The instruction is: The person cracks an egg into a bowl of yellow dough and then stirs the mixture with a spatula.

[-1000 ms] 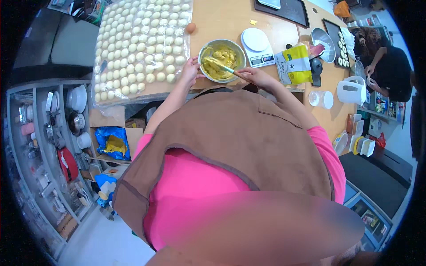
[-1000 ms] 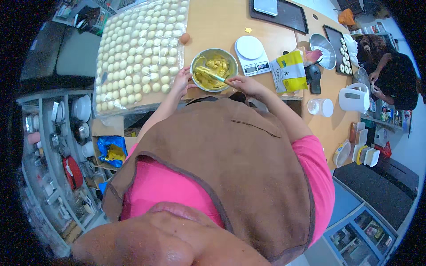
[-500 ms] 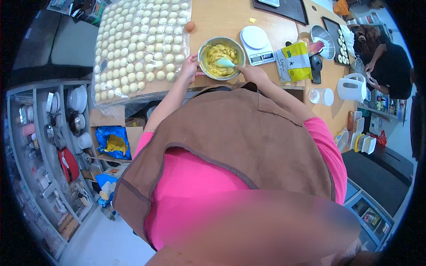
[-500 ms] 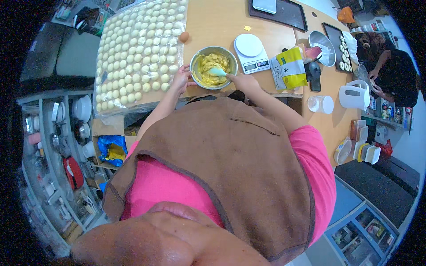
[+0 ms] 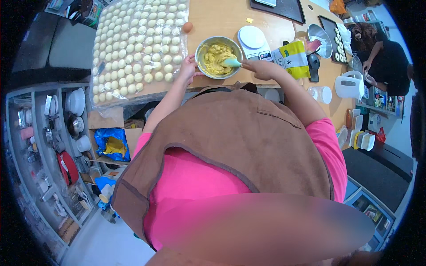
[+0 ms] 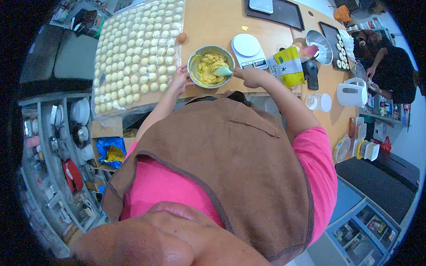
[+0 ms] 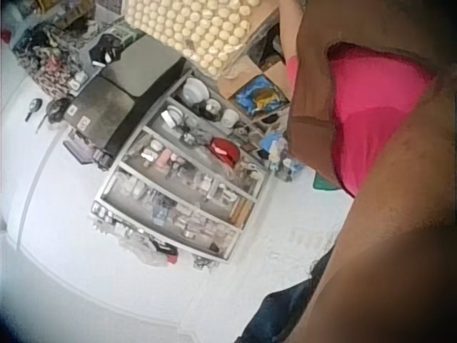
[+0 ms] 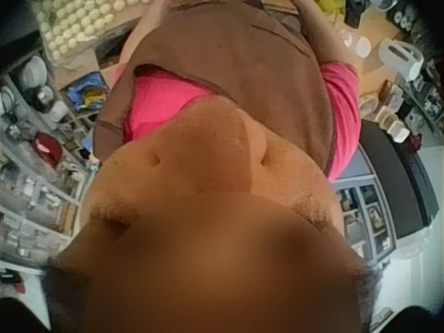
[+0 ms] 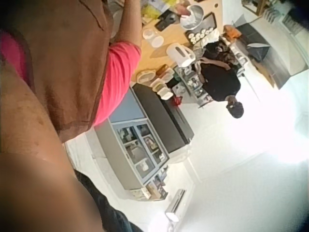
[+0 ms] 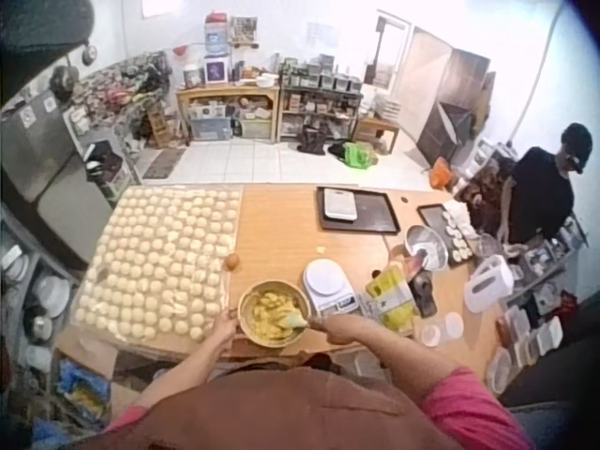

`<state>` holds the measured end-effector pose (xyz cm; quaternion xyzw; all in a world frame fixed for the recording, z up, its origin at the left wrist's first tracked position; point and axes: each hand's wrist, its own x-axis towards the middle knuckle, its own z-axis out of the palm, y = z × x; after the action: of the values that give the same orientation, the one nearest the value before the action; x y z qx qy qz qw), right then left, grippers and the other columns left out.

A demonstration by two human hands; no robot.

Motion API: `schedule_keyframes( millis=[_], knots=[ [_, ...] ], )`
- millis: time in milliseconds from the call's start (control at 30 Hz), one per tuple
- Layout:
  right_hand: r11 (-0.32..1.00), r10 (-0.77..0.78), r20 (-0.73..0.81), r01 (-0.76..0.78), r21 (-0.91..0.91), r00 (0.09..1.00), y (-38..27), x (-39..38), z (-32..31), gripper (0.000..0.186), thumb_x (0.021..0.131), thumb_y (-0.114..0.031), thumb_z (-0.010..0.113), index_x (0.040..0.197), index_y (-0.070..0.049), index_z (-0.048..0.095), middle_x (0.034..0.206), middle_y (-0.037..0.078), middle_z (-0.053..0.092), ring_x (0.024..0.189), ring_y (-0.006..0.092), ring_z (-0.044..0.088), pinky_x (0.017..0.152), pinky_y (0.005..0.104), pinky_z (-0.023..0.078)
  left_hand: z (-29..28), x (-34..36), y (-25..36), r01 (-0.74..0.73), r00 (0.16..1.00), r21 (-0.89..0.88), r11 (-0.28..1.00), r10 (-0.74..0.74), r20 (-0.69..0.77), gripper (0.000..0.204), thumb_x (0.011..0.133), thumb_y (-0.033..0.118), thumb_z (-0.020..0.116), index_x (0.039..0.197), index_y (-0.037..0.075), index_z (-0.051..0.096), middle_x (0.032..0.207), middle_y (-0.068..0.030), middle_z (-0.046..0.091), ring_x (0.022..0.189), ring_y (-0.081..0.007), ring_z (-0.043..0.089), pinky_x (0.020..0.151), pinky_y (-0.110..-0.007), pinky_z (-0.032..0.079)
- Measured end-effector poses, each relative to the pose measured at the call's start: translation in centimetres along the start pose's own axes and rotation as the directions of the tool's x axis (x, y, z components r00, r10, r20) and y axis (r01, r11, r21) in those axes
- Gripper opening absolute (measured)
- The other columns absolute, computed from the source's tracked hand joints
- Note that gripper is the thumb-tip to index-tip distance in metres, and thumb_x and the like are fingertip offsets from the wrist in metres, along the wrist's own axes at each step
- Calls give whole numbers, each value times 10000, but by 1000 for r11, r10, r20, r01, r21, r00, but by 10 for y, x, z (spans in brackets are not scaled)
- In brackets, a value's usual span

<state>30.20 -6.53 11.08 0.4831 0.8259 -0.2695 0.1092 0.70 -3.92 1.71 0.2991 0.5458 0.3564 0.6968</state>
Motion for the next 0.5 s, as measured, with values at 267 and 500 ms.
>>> schedule_keyframes(
  millis=[267,500],
  knots=[
    [514,-272,186,-21,857,944,-16,-22,-70,376,792,-75,571,1156,-59,478,1300,144,400,994,179,536,866,297,440,7,-24,-27,197,970,-77,977,-183,159,413,881,73,467,1210,33,221,1180,-151,421,998,-272,534,741,-478,539],
    [734,-194,-469,445,513,862,-42,38,-38,236,852,-263,575,805,-32,555,947,59,565,891,146,520,784,298,437,-15,3,-15,57,998,-23,998,-56,22,301,879,94,496,1148,54,368,1064,-80,505,921,-185,545,766,-384,498]
  ],
)
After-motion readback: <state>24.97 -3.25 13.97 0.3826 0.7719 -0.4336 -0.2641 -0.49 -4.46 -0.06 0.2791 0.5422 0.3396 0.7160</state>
